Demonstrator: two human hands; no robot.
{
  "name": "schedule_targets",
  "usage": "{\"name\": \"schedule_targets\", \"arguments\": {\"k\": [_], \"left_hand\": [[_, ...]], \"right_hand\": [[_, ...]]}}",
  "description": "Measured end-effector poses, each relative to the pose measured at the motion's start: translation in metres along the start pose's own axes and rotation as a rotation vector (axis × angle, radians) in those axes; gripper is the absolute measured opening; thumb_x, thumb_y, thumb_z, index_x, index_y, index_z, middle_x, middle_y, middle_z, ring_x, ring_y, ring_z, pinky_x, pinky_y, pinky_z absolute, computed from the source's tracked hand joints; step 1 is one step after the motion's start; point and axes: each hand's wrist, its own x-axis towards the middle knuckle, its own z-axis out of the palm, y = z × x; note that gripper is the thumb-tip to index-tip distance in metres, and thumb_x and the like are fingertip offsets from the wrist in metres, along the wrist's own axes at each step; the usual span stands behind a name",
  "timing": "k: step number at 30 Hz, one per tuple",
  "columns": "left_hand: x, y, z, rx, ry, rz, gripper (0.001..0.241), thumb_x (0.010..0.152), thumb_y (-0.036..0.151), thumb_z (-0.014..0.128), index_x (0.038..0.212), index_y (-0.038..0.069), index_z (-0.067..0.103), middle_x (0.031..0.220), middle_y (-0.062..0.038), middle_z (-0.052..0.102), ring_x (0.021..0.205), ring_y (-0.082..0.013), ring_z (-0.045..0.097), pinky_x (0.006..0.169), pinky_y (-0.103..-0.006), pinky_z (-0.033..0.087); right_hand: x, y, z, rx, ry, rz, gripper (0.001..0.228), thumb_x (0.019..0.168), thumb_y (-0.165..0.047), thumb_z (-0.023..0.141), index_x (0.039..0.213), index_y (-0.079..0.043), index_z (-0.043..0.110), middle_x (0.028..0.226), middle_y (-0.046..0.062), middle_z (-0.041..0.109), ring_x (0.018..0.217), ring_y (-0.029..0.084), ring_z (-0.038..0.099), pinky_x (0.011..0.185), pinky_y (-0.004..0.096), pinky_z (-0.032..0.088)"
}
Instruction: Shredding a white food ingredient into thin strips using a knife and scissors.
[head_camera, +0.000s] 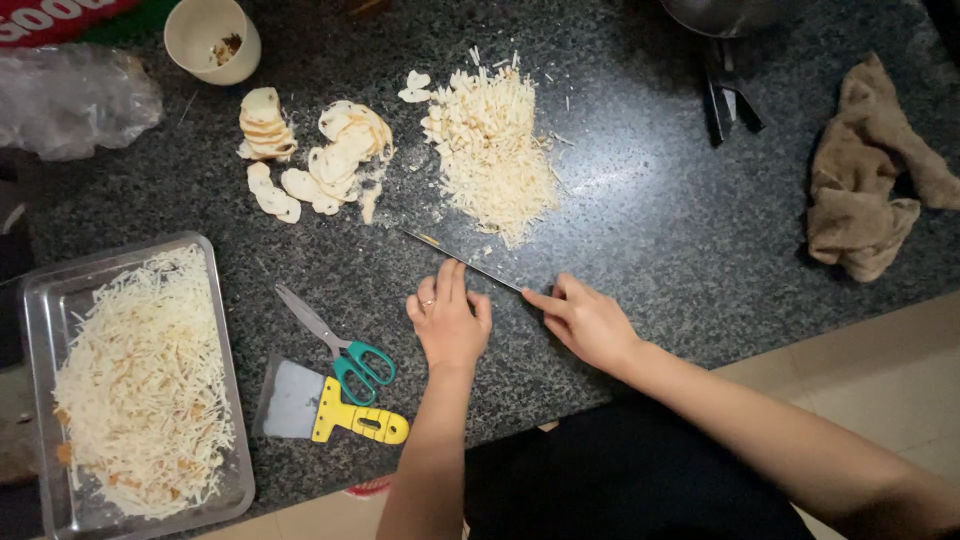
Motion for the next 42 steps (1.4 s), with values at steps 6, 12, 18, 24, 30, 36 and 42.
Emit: {"name": "schedule_targets", "arguments": {"k": [6,12,18,24,30,36,42], "left_hand": [[0.003,0.002,-0.004,-0.026,-0.013,-0.031,0.054,0.076,0.026,0.061,0.130,0.021,0.067,0.132,0.006,0.064,0.112,-0.0192,0.057,0.099,-0.0396,0.037],[-0.001,-0.005,-0.003,-0.116,0.014,-0.093,0.044,0.083,0.027,0.063,0.126,0.020,0.067,0.128,0.004,0.065,0.113,-0.0205,0.059,0.103,-0.0406,0.036],[-0.012,-0.013,-0.042,-0.314,0.057,-0.164,0.007,0.097,0.020,0.070,0.102,0.018,0.065,0.107,0.004,0.064,0.101,-0.0220,0.063,0.097,-0.0405,0.045],[-0.019,-0.019,-0.059,-0.416,-0.079,0.115,0.025,0.098,0.000,0.063,0.122,-0.002,0.068,0.120,-0.016,0.068,0.119,-0.0344,0.065,0.107,-0.0455,0.051],[-0.012,-0.020,-0.021,-0.368,-0.131,0.181,0.030,0.098,0.006,0.060,0.127,-0.001,0.068,0.123,-0.015,0.068,0.122,-0.0331,0.065,0.108,-0.0433,0.051],[0.002,-0.016,-0.006,-0.306,-0.185,0.233,0.043,0.094,0.013,0.063,0.136,0.001,0.063,0.131,-0.017,0.064,0.128,-0.0351,0.061,0.113,-0.0455,0.049],[0.006,-0.016,-0.007,-0.311,-0.176,0.229,0.043,0.093,0.016,0.064,0.133,-0.001,0.065,0.133,-0.018,0.064,0.127,-0.0345,0.060,0.115,-0.0453,0.047]], "right_hand": [[-0.032,0.014,-0.018,0.084,-0.026,0.060,0.044,0.092,-0.029,0.065,0.135,-0.037,0.071,0.098,0.001,0.062,0.088,0.034,0.074,0.074,0.047,0.061],[-0.053,0.019,-0.015,0.206,0.132,0.141,0.038,0.093,-0.031,0.070,0.129,-0.040,0.076,0.090,-0.007,0.063,0.082,0.022,0.074,0.071,0.035,0.060],[-0.054,0.012,-0.019,0.145,0.049,0.016,0.039,0.088,-0.027,0.072,0.125,-0.034,0.077,0.090,0.001,0.066,0.082,0.031,0.074,0.072,0.044,0.061],[-0.056,0.017,-0.016,0.193,0.077,0.118,0.041,0.090,-0.028,0.071,0.130,-0.037,0.075,0.089,-0.001,0.065,0.083,0.028,0.075,0.072,0.041,0.061],[-0.051,0.001,-0.020,0.134,0.069,0.095,0.039,0.093,-0.030,0.067,0.131,-0.036,0.074,0.092,-0.002,0.064,0.084,0.030,0.074,0.072,0.043,0.061],[-0.048,0.004,-0.026,0.023,0.054,0.096,0.042,0.092,-0.031,0.066,0.133,-0.038,0.071,0.095,-0.003,0.063,0.088,0.029,0.074,0.072,0.043,0.061],[-0.047,0.010,-0.024,-0.061,0.031,0.081,0.042,0.093,-0.033,0.064,0.135,-0.040,0.068,0.098,-0.003,0.060,0.091,0.027,0.073,0.072,0.042,0.062]]}}
